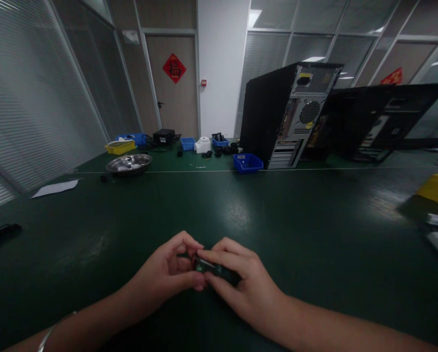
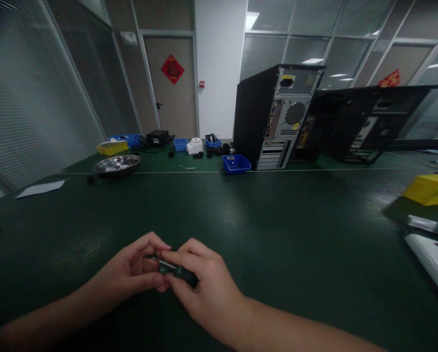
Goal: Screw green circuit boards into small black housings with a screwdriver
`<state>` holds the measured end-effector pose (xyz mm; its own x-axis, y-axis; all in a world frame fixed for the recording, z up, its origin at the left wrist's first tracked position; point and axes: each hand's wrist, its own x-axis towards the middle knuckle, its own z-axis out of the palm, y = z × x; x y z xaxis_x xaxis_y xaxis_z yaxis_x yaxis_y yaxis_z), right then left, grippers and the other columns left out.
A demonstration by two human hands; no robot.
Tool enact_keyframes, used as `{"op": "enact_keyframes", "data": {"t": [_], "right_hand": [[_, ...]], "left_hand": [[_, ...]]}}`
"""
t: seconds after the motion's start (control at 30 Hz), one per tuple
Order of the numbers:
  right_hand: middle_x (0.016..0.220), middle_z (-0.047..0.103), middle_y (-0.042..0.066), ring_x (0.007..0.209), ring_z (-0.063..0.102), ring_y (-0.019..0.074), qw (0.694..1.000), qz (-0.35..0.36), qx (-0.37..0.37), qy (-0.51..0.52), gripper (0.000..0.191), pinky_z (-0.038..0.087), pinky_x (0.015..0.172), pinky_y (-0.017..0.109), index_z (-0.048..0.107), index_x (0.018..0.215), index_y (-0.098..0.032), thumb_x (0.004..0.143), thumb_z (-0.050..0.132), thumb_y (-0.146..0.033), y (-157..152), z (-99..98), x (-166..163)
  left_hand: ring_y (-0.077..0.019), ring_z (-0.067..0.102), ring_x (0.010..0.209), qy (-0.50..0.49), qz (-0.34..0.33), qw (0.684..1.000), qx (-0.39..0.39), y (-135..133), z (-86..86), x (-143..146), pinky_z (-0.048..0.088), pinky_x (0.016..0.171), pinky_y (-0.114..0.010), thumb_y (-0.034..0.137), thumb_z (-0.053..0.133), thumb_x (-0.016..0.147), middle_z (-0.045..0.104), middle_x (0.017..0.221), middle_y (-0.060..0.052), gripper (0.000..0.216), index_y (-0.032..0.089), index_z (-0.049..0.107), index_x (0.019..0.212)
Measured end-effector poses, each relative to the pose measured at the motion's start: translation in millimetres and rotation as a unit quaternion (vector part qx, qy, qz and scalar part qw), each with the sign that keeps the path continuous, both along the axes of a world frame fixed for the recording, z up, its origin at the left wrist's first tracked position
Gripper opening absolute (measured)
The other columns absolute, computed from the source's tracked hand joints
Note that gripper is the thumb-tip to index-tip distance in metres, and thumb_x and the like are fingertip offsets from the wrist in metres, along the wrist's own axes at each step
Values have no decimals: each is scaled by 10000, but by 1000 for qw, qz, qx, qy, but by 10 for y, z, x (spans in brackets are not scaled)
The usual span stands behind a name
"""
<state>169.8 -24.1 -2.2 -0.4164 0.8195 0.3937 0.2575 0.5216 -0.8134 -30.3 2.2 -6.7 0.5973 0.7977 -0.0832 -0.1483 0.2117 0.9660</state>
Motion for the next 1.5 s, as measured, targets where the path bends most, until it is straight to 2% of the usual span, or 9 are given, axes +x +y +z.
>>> {"op": "enact_keyframes", "data": {"t": [0.2, 0.3, 0.53, 0.67, 0.77, 0.93, 1.1, 1.33, 1.5], "right_hand": [[990, 623, 52, 885, 623, 171, 999, 18, 11, 27, 484, 512, 786, 297, 567, 1351, -263, 894, 604, -110, 23, -4, 31], [970, 625, 49, 883, 618, 176, 1000, -9, 9, 16, 417, 499, 790, 305, 620, 1284, -241, 885, 622, -119, 72, -44, 66], [941, 674, 52, 876, 644, 194, 998, -35, -53, -21, 200, 499, 778, 321, 716, 1059, -200, 890, 622, -148, 140, -26, 118], [959, 689, 43, 891, 652, 194, 997, -23, -61, -27, 183, 503, 792, 324, 711, 1054, -213, 897, 627, -169, 132, -24, 128], [955, 694, 39, 893, 656, 192, 998, -22, -58, -28, 170, 504, 795, 321, 711, 1037, -211, 896, 626, -166, 135, -32, 131], [966, 699, 45, 903, 662, 195, 997, -17, -64, -26, 162, 514, 806, 328, 713, 1023, -202, 893, 626, -163, 138, -23, 129], [1003, 703, 53, 946, 662, 206, 997, -19, -69, -23, 182, 515, 848, 347, 702, 1056, -197, 892, 628, -173, 137, 6, 129], [1051, 653, 50, 999, 625, 203, 995, -42, -93, 8, 368, 502, 895, 355, 578, 1242, -218, 887, 583, -124, 145, -23, 130], [1050, 630, 43, 978, 613, 187, 999, -12, -49, -14, 382, 494, 878, 334, 600, 1251, -252, 901, 574, -100, 168, -43, 134]], "left_hand": [[-174, 656, 841, 3, 71, 998, -2, 82, 72, -56, 499, 790, -308, 200, 759, 804, 698, 945, -39, 259, 191, 618, 1022], [-201, 680, 865, 10, 183, 983, -22, 253, 107, -150, 522, 801, -311, 129, 724, 818, 737, 958, -95, 238, 161, 651, 1042], [-102, 667, 841, -19, 524, 850, 39, 842, 208, -861, 532, 759, -191, -15, 398, 959, 689, 895, 4, 319, 186, 631, 1042], [-204, 666, 906, -6, 599, 800, 26, 956, 211, -1294, 559, 750, -319, 190, 519, 981, 656, 1084, -31, 171, 144, 615, 1116], [-281, 660, 977, 3, 619, 785, 22, 972, 184, -1440, 554, 811, -439, 316, 603, 940, 628, 1211, -77, 286, 148, 611, 1171], [-271, 650, 998, 6, 612, 790, 42, 998, 166, -1447, 562, 817, -436, 288, 608, 941, 622, 1204, -85, 294, 147, 597, 1198], [-114, 635, 767, 5, 545, 836, 57, 965, 186, -1197, 524, 677, -189, 46, 460, 962, 659, 893, -7, 210, 130, 652, 968], [-187, 630, 736, 52, 305, 951, 2, 500, 165, -374, 505, 665, -287, 121, 665, 839, 720, 859, -111, 202, 107, 689, 1039], [-179, 581, 789, 155, 109, 981, 42, 211, 127, -153, 455, 698, -286, 264, 655, 877, 688, 923, -52, 284, 177, 661, 1148]]}}
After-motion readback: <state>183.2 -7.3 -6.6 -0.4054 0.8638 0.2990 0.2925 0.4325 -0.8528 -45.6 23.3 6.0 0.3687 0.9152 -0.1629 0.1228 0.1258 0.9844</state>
